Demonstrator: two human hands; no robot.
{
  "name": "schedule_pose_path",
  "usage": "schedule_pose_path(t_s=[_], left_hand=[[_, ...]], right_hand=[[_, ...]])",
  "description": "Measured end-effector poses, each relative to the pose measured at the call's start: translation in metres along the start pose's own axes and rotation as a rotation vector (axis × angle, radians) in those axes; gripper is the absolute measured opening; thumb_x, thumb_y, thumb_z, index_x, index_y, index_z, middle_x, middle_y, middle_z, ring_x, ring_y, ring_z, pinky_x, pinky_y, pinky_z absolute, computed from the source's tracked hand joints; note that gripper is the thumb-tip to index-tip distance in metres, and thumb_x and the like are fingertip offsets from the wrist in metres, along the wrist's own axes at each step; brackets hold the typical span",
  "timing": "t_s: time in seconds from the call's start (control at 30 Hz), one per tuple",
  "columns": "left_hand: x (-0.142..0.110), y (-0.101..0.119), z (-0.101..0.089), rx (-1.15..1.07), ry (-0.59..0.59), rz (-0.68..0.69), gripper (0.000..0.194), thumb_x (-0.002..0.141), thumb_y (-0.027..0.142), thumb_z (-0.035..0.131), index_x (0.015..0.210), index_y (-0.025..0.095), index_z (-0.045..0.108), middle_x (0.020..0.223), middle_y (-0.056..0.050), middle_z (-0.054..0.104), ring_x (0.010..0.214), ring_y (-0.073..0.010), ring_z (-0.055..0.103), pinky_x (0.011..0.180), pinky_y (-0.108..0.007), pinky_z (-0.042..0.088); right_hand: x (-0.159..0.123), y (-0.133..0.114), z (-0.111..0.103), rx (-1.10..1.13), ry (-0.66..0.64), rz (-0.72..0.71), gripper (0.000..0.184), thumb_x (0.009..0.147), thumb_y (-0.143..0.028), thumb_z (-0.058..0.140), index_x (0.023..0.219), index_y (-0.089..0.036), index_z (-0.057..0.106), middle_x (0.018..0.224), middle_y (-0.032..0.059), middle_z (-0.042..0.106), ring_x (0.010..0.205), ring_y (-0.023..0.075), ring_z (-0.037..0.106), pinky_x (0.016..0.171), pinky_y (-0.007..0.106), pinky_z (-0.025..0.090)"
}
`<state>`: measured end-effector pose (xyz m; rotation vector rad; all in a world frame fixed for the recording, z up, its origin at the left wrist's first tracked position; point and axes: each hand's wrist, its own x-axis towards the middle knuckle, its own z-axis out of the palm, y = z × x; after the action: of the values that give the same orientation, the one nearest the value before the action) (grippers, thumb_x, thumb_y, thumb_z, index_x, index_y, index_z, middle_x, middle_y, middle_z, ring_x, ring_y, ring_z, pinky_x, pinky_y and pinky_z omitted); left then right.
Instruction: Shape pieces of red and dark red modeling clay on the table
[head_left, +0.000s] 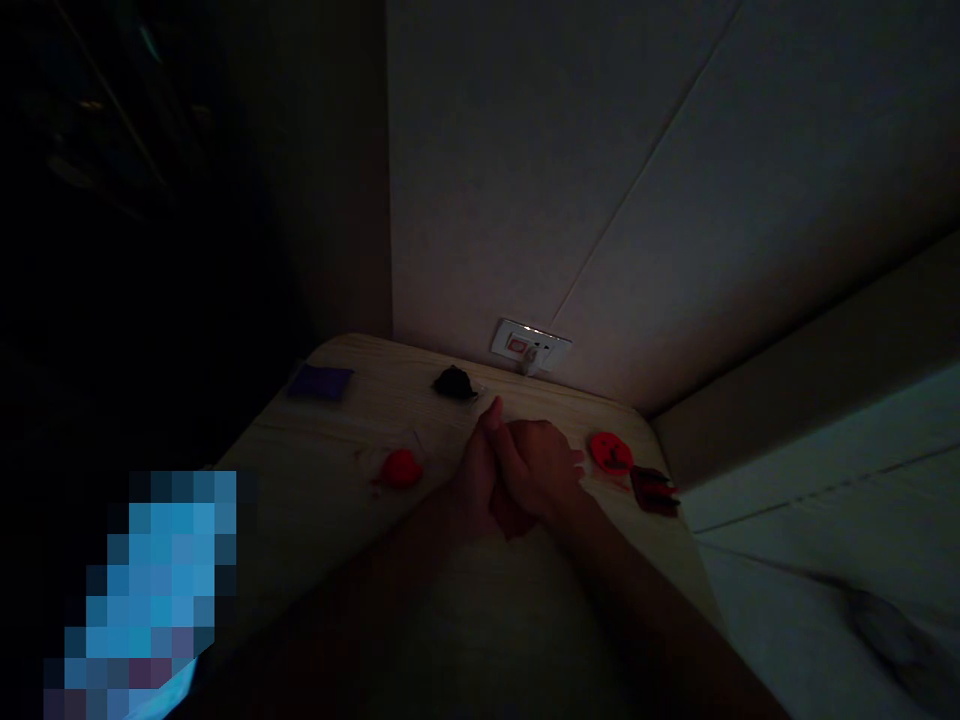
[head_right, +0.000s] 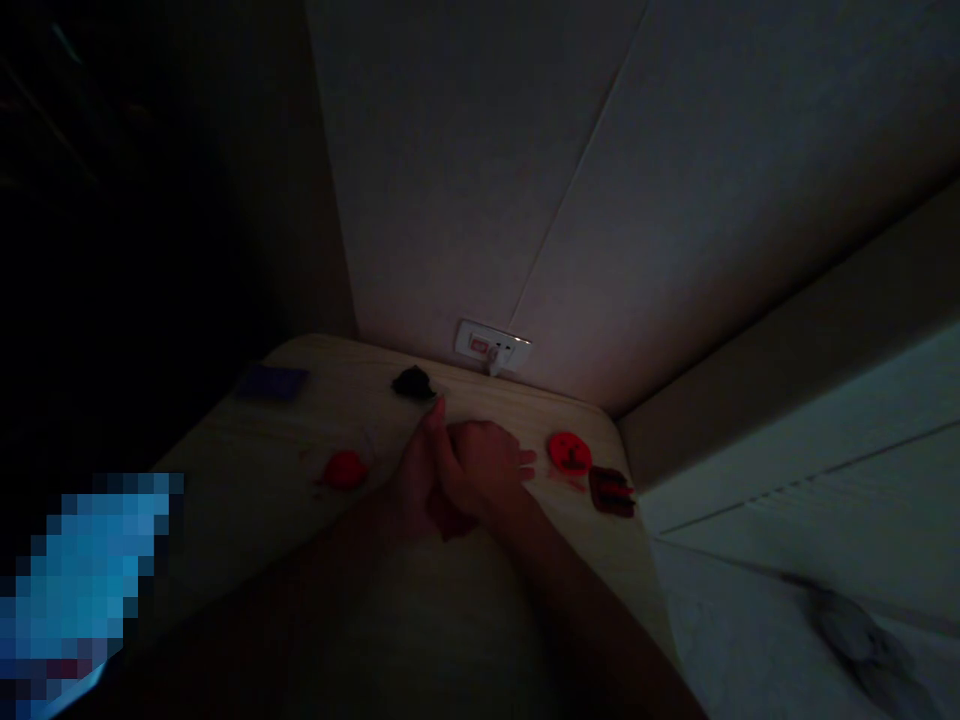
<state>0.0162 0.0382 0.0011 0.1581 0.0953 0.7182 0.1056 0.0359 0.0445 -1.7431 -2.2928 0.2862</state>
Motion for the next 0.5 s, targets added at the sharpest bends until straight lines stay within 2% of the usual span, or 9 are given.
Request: schedule_pose_path(t_s=[0.2,0.37,0.5], left_hand=[[0.0019,-0.0026,0.0003,0.005,-0.012,-0.059,0.08,0.094,0.077,0.028,0.111,0.014,0.074,0.091,-0.016,0.079,0.101,-0.0346,0.074,0.091,-0.051,0.056],[0.0021,-0.0036,0.0042,0.016,0.038,-0.069,0.088,0.094,0.078,0.016,0.11,0.014,0.075,0.09,-0.017,0.079,0.1,-0.0343,0.075,0.092,-0.051,0.056],[0.0025,-0.0042,0.0021,0.006,0.008,-0.071,0.089,0.093,0.08,0.019,0.106,0.013,0.075,0.091,-0.018,0.079,0.1,-0.0343,0.074,0.093,-0.05,0.056]], right_hand=[[-0.0033,-0.0001,0.0036,-0.03,-0.015,0.033,0.073,0.109,-0.053,0.022,0.07,-0.018,0.073,0.065,0.0117,0.072,0.06,0.0224,0.065,0.058,0.034,0.029],[-0.0047,0.0005,0.0027,-0.068,-0.033,0.061,0.077,0.109,-0.053,0.018,0.071,-0.017,0.074,0.066,0.0135,0.073,0.061,0.023,0.066,0.058,0.034,0.031],[-0.004,0.0017,0.0035,-0.095,-0.055,0.067,0.079,0.109,-0.054,0.015,0.073,-0.018,0.076,0.068,0.0134,0.073,0.062,0.023,0.067,0.058,0.033,0.031]])
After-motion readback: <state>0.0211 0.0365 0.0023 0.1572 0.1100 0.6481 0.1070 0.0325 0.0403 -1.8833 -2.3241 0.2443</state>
